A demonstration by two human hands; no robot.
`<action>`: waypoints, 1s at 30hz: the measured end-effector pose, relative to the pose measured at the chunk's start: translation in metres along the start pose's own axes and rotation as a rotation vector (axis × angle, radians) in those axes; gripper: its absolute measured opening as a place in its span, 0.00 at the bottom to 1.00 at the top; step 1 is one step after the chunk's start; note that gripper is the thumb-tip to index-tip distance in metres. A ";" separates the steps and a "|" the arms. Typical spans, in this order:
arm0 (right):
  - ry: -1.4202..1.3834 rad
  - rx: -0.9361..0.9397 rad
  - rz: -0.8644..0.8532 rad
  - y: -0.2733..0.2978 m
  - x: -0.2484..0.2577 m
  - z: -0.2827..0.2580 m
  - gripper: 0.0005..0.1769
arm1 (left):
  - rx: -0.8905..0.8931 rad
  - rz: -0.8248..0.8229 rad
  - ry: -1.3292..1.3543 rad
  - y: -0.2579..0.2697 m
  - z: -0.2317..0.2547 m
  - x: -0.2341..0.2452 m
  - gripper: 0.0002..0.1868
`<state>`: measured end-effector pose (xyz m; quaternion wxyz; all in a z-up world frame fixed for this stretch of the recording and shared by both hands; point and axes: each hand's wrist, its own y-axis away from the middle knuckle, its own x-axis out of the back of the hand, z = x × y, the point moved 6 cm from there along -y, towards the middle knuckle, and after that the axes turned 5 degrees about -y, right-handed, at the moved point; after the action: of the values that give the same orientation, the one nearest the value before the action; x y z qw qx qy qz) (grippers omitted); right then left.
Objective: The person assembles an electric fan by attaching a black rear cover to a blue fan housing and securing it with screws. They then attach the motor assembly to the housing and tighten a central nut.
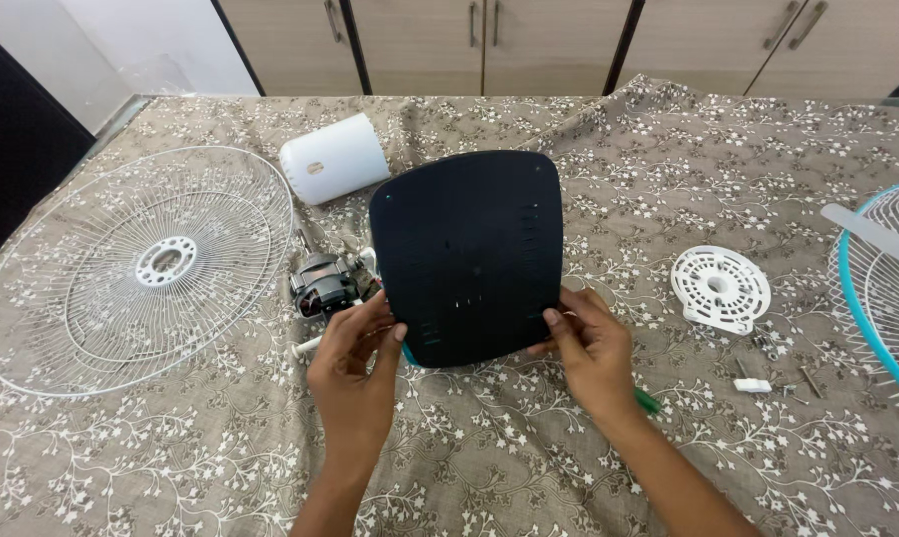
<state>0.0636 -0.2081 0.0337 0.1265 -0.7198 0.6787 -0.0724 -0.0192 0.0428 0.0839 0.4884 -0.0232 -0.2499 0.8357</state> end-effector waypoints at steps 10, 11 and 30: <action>0.223 0.090 0.078 0.001 0.001 0.002 0.14 | -0.014 0.089 -0.037 0.002 -0.008 0.002 0.19; 0.198 0.114 0.076 -0.001 0.001 0.002 0.14 | -0.026 0.089 -0.035 0.002 -0.008 0.001 0.18; 0.233 0.212 -0.128 -0.056 0.040 -0.101 0.11 | 0.098 -0.243 0.344 0.015 -0.012 -0.019 0.35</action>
<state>0.0918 -0.2537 0.1432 0.1175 -0.7307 0.6303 -0.2345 -0.0177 0.0256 0.0624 0.6215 -0.1114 -0.1229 0.7657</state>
